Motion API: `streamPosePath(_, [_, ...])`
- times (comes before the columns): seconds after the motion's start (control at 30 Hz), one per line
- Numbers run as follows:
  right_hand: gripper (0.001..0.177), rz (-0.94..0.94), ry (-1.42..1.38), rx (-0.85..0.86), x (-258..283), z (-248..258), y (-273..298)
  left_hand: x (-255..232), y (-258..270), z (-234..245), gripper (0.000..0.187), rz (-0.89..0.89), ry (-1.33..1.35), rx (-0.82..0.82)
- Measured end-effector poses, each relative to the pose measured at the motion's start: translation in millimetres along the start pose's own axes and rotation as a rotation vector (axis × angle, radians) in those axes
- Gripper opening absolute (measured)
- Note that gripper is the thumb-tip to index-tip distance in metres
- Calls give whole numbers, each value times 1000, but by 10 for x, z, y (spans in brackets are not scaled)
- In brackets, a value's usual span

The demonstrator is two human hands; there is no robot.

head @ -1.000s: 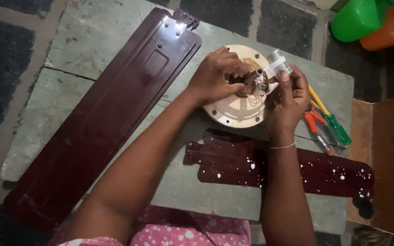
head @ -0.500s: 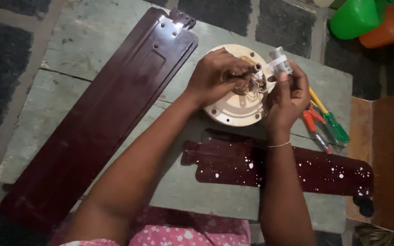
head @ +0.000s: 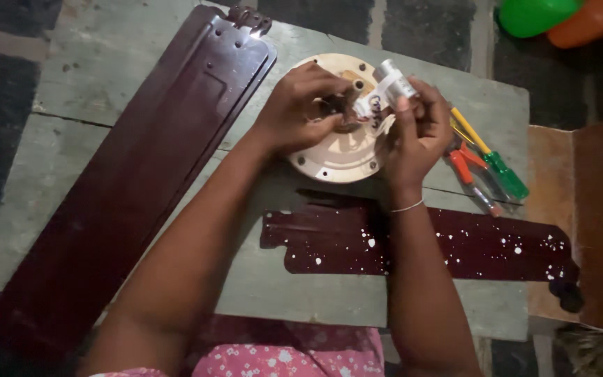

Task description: The person uses a screwdriver to adjust components inside a ceiling fan motor housing, then handles a small white cylindrical part and wires. The person continues to manipulate the internal wiring and components of the motor housing.

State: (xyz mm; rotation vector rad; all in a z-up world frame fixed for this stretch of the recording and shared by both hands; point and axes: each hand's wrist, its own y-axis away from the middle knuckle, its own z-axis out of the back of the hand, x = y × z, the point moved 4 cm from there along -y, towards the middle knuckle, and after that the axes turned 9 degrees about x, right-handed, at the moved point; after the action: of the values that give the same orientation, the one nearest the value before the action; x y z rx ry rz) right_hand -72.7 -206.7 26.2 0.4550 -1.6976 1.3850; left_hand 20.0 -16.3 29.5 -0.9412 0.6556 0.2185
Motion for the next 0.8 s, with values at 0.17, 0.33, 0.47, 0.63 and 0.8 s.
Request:
streamPosePath(0.17, [25, -3, 134, -22, 126, -41, 75, -10, -20, 12, 40, 30, -91, -7])
streamPosePath(0.33, [33, 19, 67, 31, 246, -67, 104, 78, -3, -18, 42, 78, -32, 11])
streamPosePath(0.47, [37, 146, 231, 153, 368, -62, 82, 133, 3, -21, 43, 78, -1, 21])
streamPosePath(0.63, [42, 244, 419, 321, 474, -137, 28, 208, -12, -63, 48, 146, 30, 63])
streamPosePath(0.8, [50, 301, 513, 322, 594, -226, 61, 225, 41, -10, 58, 250, 155, 121])
